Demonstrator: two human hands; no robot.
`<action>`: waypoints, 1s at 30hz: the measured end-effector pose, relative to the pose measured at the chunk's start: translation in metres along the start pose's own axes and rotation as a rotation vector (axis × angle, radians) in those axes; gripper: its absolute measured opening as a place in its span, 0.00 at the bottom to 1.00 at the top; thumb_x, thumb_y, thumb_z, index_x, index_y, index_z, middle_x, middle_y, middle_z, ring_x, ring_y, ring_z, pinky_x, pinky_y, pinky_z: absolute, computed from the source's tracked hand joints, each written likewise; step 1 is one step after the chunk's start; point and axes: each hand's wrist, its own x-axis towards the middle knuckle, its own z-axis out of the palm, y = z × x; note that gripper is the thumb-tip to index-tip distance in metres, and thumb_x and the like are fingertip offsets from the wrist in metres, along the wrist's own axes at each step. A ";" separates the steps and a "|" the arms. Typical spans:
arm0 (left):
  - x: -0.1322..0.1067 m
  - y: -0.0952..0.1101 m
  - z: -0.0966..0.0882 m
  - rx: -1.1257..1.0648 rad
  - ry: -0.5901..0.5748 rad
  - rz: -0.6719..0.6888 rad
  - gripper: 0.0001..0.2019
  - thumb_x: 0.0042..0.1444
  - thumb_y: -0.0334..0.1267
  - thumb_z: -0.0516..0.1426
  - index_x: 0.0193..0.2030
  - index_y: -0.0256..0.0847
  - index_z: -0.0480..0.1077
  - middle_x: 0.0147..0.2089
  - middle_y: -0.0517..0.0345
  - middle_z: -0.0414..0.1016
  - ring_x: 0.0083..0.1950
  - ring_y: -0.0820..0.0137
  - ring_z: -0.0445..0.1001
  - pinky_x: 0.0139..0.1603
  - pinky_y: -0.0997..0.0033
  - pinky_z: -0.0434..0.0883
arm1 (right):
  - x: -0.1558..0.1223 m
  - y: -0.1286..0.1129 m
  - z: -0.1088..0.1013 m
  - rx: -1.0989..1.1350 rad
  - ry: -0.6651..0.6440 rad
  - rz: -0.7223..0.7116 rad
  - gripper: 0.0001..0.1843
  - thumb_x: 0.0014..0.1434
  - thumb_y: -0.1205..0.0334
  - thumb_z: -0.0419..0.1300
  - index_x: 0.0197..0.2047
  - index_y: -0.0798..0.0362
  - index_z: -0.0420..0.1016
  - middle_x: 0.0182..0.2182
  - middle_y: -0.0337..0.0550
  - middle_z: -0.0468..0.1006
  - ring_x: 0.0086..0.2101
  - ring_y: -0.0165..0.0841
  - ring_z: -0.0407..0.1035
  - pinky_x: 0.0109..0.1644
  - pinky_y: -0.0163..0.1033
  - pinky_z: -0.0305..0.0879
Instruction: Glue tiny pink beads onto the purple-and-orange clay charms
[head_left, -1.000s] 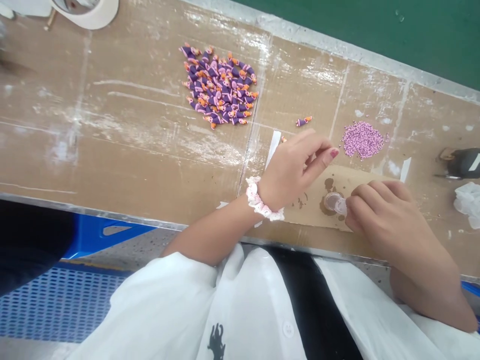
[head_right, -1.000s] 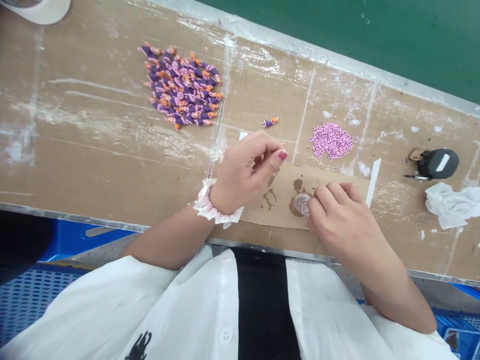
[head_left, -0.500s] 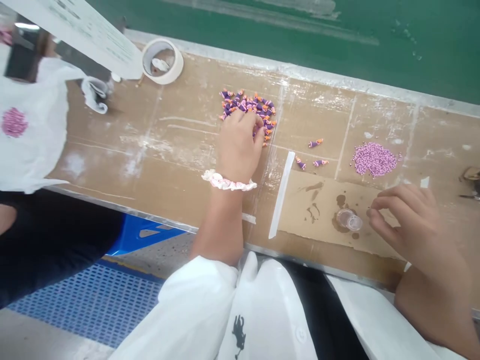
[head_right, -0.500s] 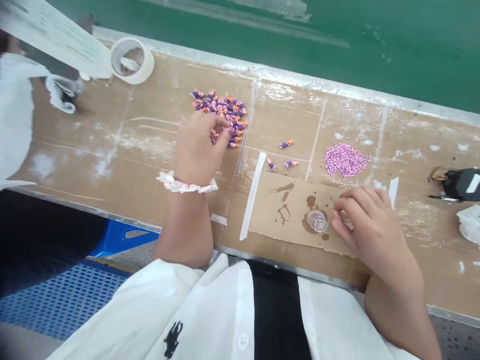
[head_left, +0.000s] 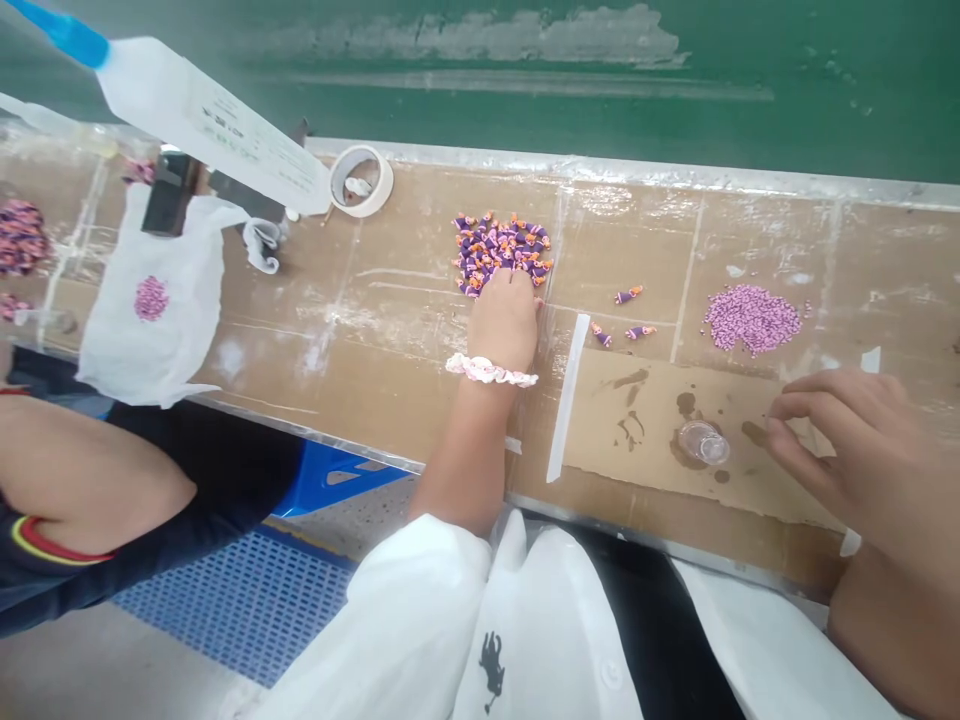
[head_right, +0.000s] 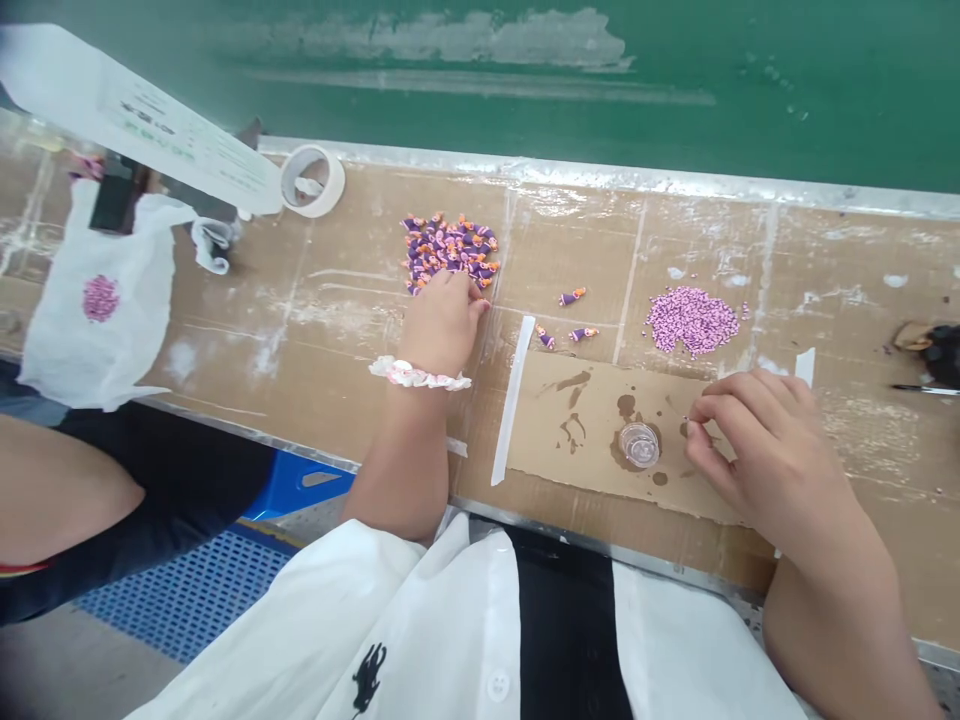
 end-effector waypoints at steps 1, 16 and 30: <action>0.001 0.000 0.000 0.023 -0.018 -0.004 0.04 0.57 0.26 0.55 0.37 0.37 0.69 0.44 0.46 0.74 0.46 0.58 0.74 0.48 0.58 0.72 | 0.000 0.000 0.000 -0.015 -0.006 0.004 0.07 0.61 0.67 0.60 0.36 0.49 0.63 0.31 0.42 0.73 0.31 0.38 0.69 0.35 0.45 0.58; -0.034 0.057 -0.018 -2.109 -0.472 -0.170 0.14 0.49 0.38 0.68 0.35 0.42 0.66 0.34 0.64 0.70 0.22 0.85 0.58 0.14 0.88 0.48 | 0.007 -0.008 -0.002 -0.013 0.131 0.034 0.11 0.57 0.74 0.63 0.35 0.51 0.64 0.31 0.43 0.72 0.31 0.36 0.66 0.35 0.43 0.62; -0.060 0.083 -0.006 -2.052 -0.801 -0.243 0.10 0.48 0.38 0.69 0.36 0.39 0.76 0.41 0.53 0.80 0.28 0.83 0.67 0.24 0.85 0.62 | 0.017 -0.027 0.008 0.179 0.227 0.101 0.13 0.55 0.76 0.61 0.36 0.50 0.64 0.31 0.40 0.69 0.30 0.34 0.66 0.33 0.42 0.62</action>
